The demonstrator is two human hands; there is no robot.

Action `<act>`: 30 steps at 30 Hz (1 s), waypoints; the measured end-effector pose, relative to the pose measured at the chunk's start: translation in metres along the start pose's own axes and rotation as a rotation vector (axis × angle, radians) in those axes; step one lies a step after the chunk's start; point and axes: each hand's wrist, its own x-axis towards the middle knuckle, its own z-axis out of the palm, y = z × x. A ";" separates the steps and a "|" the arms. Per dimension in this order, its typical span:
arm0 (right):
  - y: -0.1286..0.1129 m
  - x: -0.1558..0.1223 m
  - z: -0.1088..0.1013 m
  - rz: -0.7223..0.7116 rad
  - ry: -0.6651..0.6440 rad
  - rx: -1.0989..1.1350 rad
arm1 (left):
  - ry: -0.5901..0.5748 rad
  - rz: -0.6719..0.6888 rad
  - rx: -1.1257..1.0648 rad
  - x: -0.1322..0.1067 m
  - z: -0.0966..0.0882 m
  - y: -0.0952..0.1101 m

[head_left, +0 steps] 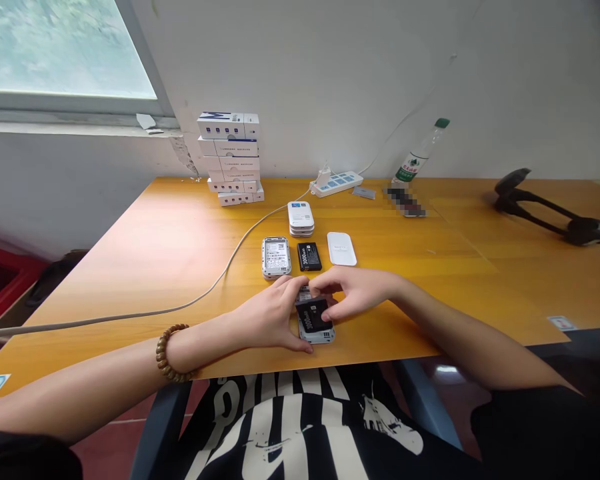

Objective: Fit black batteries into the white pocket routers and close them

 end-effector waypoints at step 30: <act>0.056 0.026 -0.027 0.133 0.783 -0.577 | 0.267 -0.038 -0.012 0.020 -0.083 -0.081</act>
